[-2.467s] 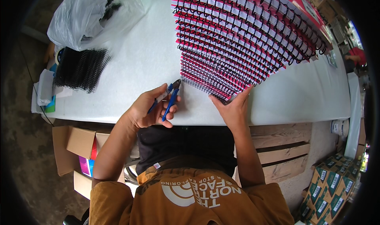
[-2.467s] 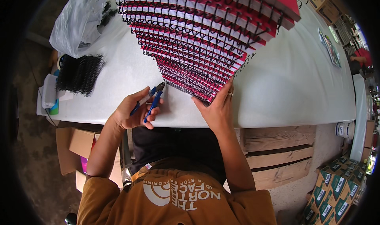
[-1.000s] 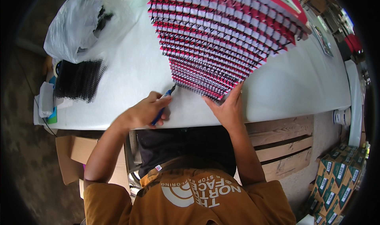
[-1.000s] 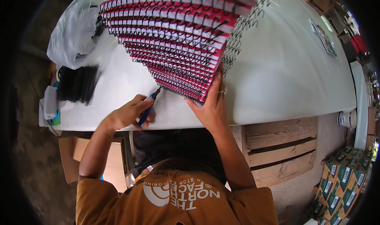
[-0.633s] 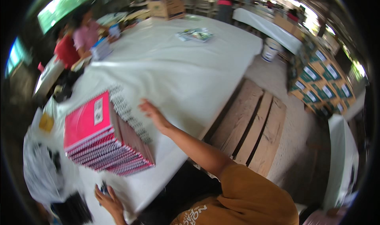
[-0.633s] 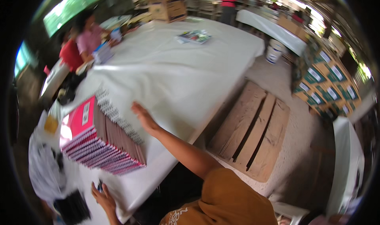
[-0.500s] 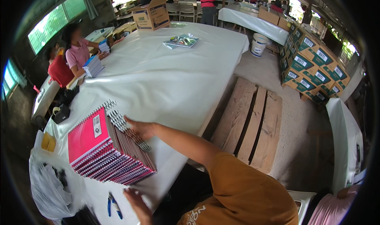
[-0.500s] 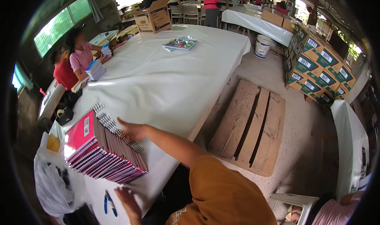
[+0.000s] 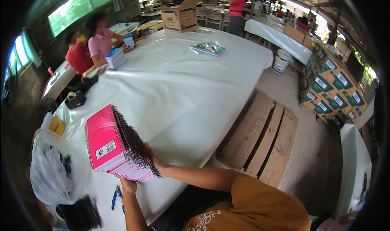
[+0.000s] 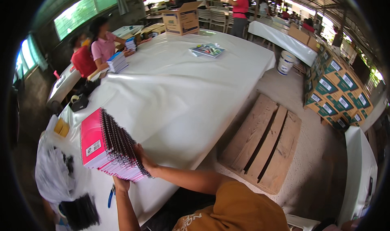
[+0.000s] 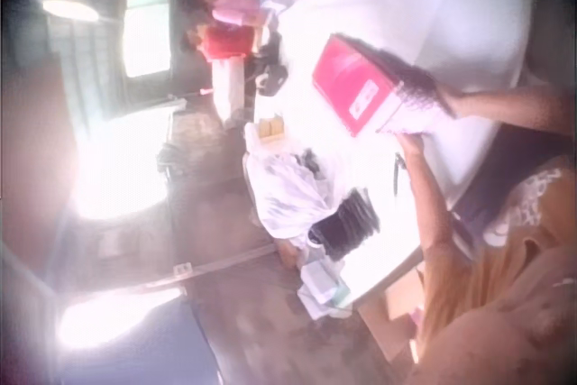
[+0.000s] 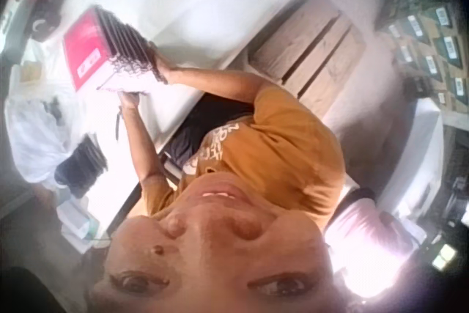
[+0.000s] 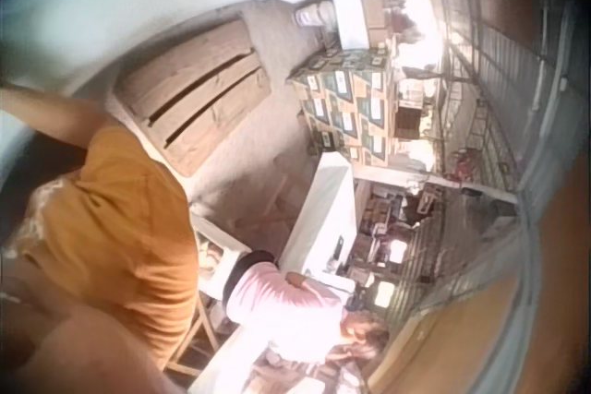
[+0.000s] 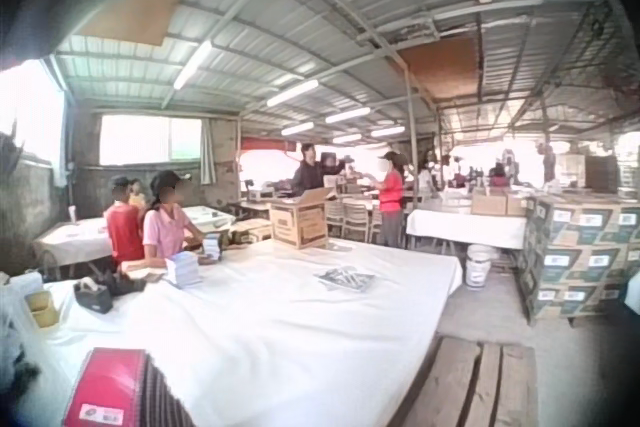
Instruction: The person trims the excess length from the plastic spiral bindings on a stack of pink notebooks using blue-handled shears.
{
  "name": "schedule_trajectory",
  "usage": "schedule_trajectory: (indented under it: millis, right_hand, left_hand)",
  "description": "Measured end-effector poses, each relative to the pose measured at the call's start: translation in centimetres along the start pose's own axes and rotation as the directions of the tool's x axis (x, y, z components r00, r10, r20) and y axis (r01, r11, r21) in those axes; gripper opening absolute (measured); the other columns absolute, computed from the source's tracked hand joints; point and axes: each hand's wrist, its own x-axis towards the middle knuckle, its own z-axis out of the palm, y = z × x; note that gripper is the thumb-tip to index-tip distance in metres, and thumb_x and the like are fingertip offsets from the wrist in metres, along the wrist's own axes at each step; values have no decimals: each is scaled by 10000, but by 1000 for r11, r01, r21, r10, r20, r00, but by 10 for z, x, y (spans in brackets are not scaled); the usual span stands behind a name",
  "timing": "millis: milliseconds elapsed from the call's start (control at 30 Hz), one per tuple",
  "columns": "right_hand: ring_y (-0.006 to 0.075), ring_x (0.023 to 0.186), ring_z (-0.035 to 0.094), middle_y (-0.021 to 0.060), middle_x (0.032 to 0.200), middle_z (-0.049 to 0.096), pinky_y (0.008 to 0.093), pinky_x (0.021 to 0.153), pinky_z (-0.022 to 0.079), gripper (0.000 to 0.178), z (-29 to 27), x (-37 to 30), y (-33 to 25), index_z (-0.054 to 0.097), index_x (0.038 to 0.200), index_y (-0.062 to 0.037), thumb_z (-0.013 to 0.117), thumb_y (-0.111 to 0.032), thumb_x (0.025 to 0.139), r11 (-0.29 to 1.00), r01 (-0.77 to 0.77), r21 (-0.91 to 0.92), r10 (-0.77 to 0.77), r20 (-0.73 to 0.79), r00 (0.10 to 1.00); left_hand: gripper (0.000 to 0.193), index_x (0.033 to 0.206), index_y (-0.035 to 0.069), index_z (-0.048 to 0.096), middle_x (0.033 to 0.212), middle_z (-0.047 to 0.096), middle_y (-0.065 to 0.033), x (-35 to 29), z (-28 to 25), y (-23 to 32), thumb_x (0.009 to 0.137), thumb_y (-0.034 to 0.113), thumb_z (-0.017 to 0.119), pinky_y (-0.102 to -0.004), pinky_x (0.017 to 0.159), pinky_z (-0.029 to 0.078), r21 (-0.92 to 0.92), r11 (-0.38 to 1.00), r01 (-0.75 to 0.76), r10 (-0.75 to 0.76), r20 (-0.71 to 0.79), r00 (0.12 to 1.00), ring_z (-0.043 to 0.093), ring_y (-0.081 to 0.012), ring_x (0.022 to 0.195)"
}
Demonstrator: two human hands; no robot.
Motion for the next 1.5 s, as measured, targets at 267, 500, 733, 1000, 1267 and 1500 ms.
schedule_trajectory:
  millis: [267,500,733,1000,1267,1500]
  right_hand:
    - [170,1273,279,71,1412,266,290,1065,226,698,-35,11,50,141,1427,-29,227,-537,956,982,141,-128,-160,-147,976]
    - [246,1389,-67,123,1507,-123,364,1113,-14,891,54,5,-53,-123,1424,-52,199,-674,873,790,482,-379,-482,101,870]
    - [281,1386,-110,160,1505,-100,400,1105,-38,916,66,10,-58,-86,1434,-51,281,-667,864,613,557,-561,-557,192,808]
    - [240,1380,-146,157,1490,-173,391,1090,-103,941,88,6,-109,-138,1421,-52,154,-728,834,401,752,-523,-700,355,620]
    - [362,1377,-114,218,1492,-85,471,1088,-73,1018,108,7,-102,-71,1431,-23,230,-760,797,364,711,-601,-627,407,665]
    - [297,951,527,163,1068,547,382,853,403,571,155,-82,-105,558,1092,9,538,-493,822,647,727,231,-633,694,343]
  left_hand:
    - [497,1275,100,437,1231,516,-55,22,-28,-7,934,454,365,-391,981,386,18,994,104,-104,30,994,494,-222,1127]
    - [648,1325,75,394,1311,471,-76,5,42,106,902,565,363,-382,1010,355,-225,970,-94,128,142,982,462,-218,1183]
    - [598,1281,75,436,1242,522,-79,8,57,98,910,531,328,-396,961,407,-197,975,-107,117,39,992,503,-236,1129]
    - [882,1460,150,118,1504,136,-112,-8,85,162,818,755,154,-367,1119,97,-197,925,-326,363,196,911,123,-232,1387]
    - [856,1456,115,128,1505,133,-108,-19,117,166,847,715,175,-357,1115,119,8,903,-429,411,275,869,152,-240,1381]
    - [874,1433,63,200,1435,268,-225,-81,94,210,822,678,313,-405,1054,229,261,590,-764,772,94,629,295,-346,1316]
